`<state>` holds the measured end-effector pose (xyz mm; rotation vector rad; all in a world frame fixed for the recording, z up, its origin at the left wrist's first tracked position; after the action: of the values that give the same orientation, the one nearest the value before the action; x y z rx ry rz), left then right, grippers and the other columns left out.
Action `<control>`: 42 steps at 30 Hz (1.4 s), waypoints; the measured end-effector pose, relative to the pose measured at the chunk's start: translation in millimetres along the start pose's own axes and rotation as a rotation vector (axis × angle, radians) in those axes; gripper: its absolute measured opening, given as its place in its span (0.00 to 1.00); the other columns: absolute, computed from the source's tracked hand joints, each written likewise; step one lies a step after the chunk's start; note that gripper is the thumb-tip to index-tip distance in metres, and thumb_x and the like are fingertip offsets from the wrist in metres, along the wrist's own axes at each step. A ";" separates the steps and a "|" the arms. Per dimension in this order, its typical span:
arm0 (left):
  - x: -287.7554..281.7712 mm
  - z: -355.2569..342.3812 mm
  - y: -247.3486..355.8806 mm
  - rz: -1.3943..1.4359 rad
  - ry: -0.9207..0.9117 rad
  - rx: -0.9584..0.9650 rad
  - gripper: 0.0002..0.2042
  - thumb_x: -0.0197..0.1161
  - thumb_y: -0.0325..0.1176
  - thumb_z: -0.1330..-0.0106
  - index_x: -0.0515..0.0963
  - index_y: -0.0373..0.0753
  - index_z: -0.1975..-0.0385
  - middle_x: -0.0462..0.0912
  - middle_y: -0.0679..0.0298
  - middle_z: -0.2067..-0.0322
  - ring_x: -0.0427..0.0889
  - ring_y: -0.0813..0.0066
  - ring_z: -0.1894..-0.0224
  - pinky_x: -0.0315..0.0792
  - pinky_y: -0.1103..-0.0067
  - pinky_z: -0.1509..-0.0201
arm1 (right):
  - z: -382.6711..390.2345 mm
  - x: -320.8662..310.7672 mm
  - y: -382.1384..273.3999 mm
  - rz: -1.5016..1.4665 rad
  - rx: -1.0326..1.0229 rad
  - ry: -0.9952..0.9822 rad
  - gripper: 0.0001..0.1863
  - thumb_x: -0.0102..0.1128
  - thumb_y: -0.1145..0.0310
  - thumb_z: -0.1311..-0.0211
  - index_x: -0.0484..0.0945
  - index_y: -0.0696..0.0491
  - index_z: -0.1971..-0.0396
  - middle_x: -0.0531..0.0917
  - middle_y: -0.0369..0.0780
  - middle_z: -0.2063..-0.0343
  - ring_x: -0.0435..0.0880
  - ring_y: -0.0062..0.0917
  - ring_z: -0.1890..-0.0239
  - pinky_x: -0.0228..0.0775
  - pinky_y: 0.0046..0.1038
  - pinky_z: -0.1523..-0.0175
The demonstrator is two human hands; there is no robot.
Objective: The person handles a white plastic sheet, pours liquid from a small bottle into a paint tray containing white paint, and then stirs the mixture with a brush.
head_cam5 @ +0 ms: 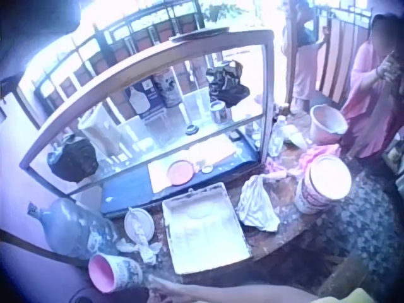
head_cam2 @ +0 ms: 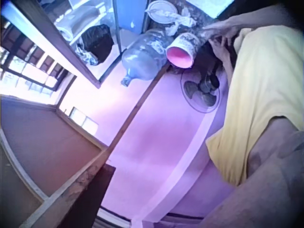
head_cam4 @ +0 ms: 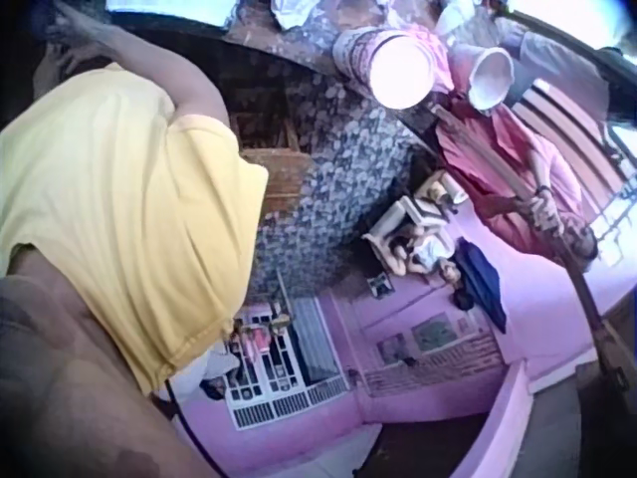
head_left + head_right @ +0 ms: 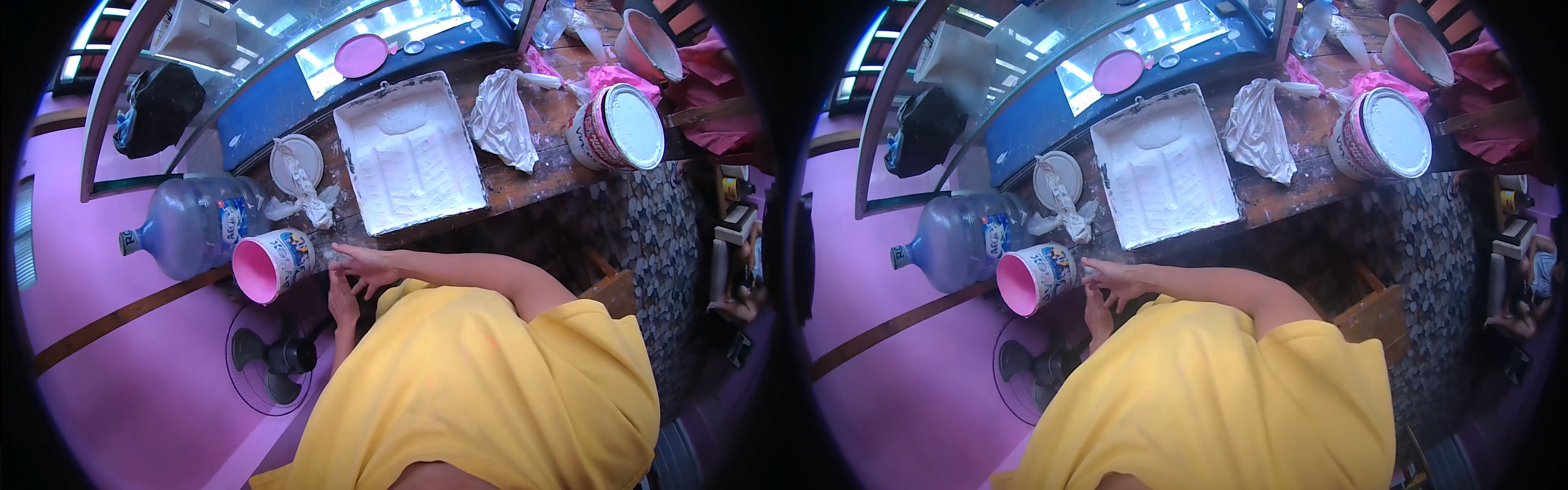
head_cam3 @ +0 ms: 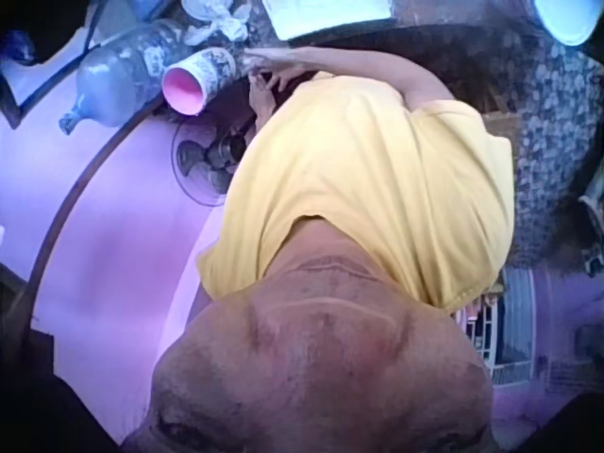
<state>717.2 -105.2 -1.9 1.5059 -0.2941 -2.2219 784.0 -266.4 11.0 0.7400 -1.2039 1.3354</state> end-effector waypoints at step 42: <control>56.6 -5.7 -97.3 0.143 -0.498 -0.326 0.30 0.36 0.55 0.34 0.80 0.35 0.76 0.82 0.61 0.74 0.79 0.72 0.72 0.72 0.76 0.68 | 246.8 -170.5 67.7 0.578 -0.311 1.203 0.13 0.57 0.60 0.43 0.73 0.57 0.74 0.77 0.35 0.84 0.70 0.14 0.86 0.62 0.17 0.81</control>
<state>681.9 -45.5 -90.7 0.7319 -0.1696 -2.3596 693.2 -540.6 -94.6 -0.6663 -0.5728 1.5923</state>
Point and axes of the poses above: each hand's wrist, its own z-axis away from the middle knuckle, its own x-axis out of the palm, y = z × x, the point moved 1 cm from there along -z, towards the middle knuckle
